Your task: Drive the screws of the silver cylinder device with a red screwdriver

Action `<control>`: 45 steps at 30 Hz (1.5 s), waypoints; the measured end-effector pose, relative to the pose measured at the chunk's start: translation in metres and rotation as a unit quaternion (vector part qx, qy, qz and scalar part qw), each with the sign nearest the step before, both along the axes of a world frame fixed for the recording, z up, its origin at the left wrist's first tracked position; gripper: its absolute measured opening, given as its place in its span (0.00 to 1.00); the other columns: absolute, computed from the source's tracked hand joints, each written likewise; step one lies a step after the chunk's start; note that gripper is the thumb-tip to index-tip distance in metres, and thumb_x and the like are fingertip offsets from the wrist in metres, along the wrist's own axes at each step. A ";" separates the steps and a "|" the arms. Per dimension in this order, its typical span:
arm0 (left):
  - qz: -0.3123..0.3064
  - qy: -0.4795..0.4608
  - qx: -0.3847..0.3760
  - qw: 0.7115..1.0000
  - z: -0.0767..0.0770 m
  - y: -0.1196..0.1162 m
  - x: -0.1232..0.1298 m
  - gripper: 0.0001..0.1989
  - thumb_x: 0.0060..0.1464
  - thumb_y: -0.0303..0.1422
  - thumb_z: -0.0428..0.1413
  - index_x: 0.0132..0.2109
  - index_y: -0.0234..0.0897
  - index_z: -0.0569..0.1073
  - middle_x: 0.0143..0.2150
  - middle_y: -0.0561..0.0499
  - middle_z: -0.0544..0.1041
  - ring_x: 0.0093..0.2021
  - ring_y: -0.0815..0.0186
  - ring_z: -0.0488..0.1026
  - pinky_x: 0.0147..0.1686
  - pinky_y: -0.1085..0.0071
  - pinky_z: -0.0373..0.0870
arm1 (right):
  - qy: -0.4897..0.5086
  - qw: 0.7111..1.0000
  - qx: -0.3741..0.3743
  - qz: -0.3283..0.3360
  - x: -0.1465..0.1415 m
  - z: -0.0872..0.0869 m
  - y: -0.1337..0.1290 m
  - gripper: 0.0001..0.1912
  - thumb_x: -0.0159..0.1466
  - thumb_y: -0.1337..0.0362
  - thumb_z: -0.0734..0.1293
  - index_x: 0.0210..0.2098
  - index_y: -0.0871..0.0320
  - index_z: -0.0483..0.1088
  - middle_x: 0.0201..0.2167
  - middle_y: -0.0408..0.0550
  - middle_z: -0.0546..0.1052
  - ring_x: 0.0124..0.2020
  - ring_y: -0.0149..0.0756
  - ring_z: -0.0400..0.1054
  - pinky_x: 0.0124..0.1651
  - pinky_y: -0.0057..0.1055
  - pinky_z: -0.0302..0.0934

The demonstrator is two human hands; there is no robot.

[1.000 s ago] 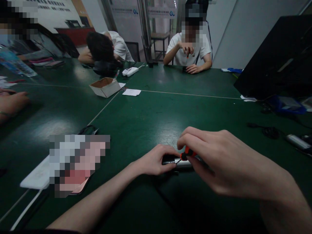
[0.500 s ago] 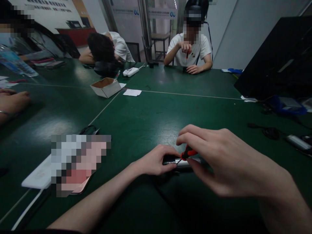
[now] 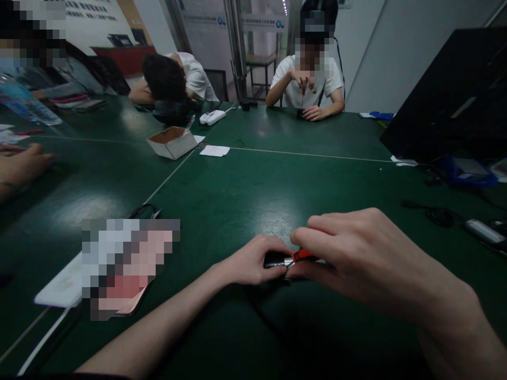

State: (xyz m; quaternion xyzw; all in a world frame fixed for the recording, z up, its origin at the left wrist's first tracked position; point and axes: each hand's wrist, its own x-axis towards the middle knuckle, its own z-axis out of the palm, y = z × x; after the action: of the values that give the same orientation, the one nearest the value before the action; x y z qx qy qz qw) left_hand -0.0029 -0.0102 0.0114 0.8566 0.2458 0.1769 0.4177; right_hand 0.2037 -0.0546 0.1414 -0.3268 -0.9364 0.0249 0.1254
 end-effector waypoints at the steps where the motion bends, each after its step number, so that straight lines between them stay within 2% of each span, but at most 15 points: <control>1: 0.001 -0.001 0.000 1.000 0.000 0.000 0.000 0.14 0.53 0.32 0.59 0.47 0.34 0.75 0.42 0.47 0.78 0.42 0.58 0.74 0.44 0.67 0.69 | 0.004 1.000 -0.015 -0.002 0.000 0.001 -0.001 0.05 0.66 0.63 0.65 0.37 0.56 0.63 0.30 0.38 0.67 0.26 0.28 0.58 0.26 0.29 0.45; 5: 0.010 -0.005 0.005 1.000 0.000 -0.002 0.000 0.13 0.55 0.31 0.57 0.47 0.34 0.75 0.44 0.46 0.79 0.44 0.57 0.74 0.45 0.66 0.69 | 0.015 0.995 -0.102 -0.004 0.000 0.004 -0.002 0.12 0.63 0.69 0.65 0.46 0.57 0.63 0.40 0.41 0.70 0.31 0.28 0.61 0.29 0.28 0.51; 8: 0.014 -0.011 0.009 1.000 0.000 -0.003 0.001 0.14 0.55 0.31 0.57 0.48 0.34 0.75 0.45 0.46 0.79 0.45 0.57 0.74 0.46 0.65 0.69 | 0.013 0.992 -0.127 -0.002 0.001 0.005 -0.001 0.12 0.61 0.72 0.65 0.44 0.57 0.63 0.38 0.39 0.70 0.30 0.28 0.60 0.28 0.27 0.51; 11: 0.013 -0.007 0.005 1.000 0.002 -0.002 0.000 0.14 0.54 0.31 0.58 0.49 0.34 0.74 0.44 0.47 0.79 0.44 0.58 0.75 0.46 0.65 0.70 | 0.013 0.995 -0.099 -0.003 0.000 0.003 -0.001 0.09 0.62 0.72 0.64 0.41 0.56 0.63 0.35 0.38 0.69 0.28 0.27 0.59 0.27 0.26 0.48; 16: 0.006 0.007 -0.007 1.000 0.004 0.000 0.000 0.14 0.53 0.31 0.58 0.47 0.34 0.75 0.42 0.48 0.79 0.40 0.59 0.74 0.43 0.67 0.71 | -0.007 1.000 -0.010 -0.026 0.000 -0.001 -0.004 0.04 0.66 0.64 0.64 0.39 0.54 0.62 0.27 0.38 0.67 0.23 0.29 0.57 0.24 0.29 0.42; 22: 0.004 0.000 0.001 1.000 0.004 0.000 0.001 0.14 0.54 0.33 0.58 0.47 0.35 0.76 0.42 0.48 0.79 0.41 0.59 0.74 0.43 0.68 0.70 | -0.025 0.999 -0.003 -0.035 0.002 0.000 -0.003 0.07 0.67 0.60 0.64 0.36 0.54 0.60 0.24 0.36 0.65 0.21 0.29 0.56 0.24 0.29 0.40; 27: 0.007 0.001 -0.005 1.000 0.001 -0.001 0.001 0.15 0.55 0.32 0.57 0.49 0.34 0.75 0.45 0.46 0.79 0.45 0.57 0.74 0.46 0.66 0.70 | 0.014 0.996 -0.083 -0.011 0.000 0.006 -0.003 0.06 0.62 0.67 0.65 0.36 0.56 0.61 0.33 0.39 0.68 0.27 0.28 0.57 0.26 0.28 0.46; 31: 0.017 0.006 -0.017 1.000 0.004 -0.001 0.002 0.13 0.54 0.31 0.56 0.47 0.33 0.76 0.43 0.46 0.79 0.43 0.58 0.74 0.45 0.67 0.71 | 0.020 0.991 -0.135 0.008 0.000 0.008 -0.004 0.08 0.59 0.70 0.65 0.37 0.57 0.61 0.34 0.39 0.68 0.28 0.28 0.57 0.27 0.27 0.48; 37: 0.007 -0.010 -0.022 1.000 0.008 -0.001 0.002 0.13 0.53 0.29 0.57 0.47 0.34 0.76 0.42 0.48 0.79 0.41 0.59 0.75 0.43 0.68 0.71 | 0.006 0.997 -0.083 0.006 -0.002 0.005 -0.005 0.08 0.62 0.72 0.64 0.38 0.56 0.61 0.33 0.39 0.68 0.27 0.28 0.56 0.26 0.27 0.46; 40: 0.001 -0.013 -0.017 1.000 0.007 0.000 0.002 0.13 0.53 0.29 0.57 0.47 0.34 0.76 0.41 0.48 0.79 0.40 0.59 0.75 0.41 0.68 0.71 | -0.004 0.999 -0.040 0.000 -0.002 0.002 -0.003 0.04 0.66 0.68 0.63 0.37 0.54 0.61 0.30 0.38 0.67 0.25 0.29 0.57 0.25 0.29 0.43; 43: 0.000 -0.023 0.001 1.000 0.003 0.000 0.001 0.13 0.53 0.31 0.58 0.47 0.34 0.75 0.40 0.47 0.79 0.40 0.58 0.75 0.41 0.68 0.70 | -0.003 1.000 -0.021 -0.002 0.000 0.000 0.001 0.07 0.68 0.62 0.62 0.34 0.54 0.60 0.26 0.37 0.65 0.23 0.29 0.56 0.25 0.29 0.41; 45: 0.002 -0.024 0.006 1.000 0.000 0.000 0.001 0.13 0.54 0.32 0.59 0.47 0.34 0.75 0.41 0.47 0.79 0.41 0.58 0.75 0.42 0.68 0.69 | 0.002 1.000 -0.030 -0.007 0.000 0.001 0.002 0.07 0.67 0.62 0.63 0.34 0.55 0.60 0.26 0.37 0.65 0.24 0.28 0.56 0.25 0.29 0.42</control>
State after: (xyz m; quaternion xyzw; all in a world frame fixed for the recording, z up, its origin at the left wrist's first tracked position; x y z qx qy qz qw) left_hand -0.0021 -0.0103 0.0112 0.8542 0.2363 0.2002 0.4177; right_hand 0.2041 -0.0528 0.1421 -0.3366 -0.9328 0.0526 0.1178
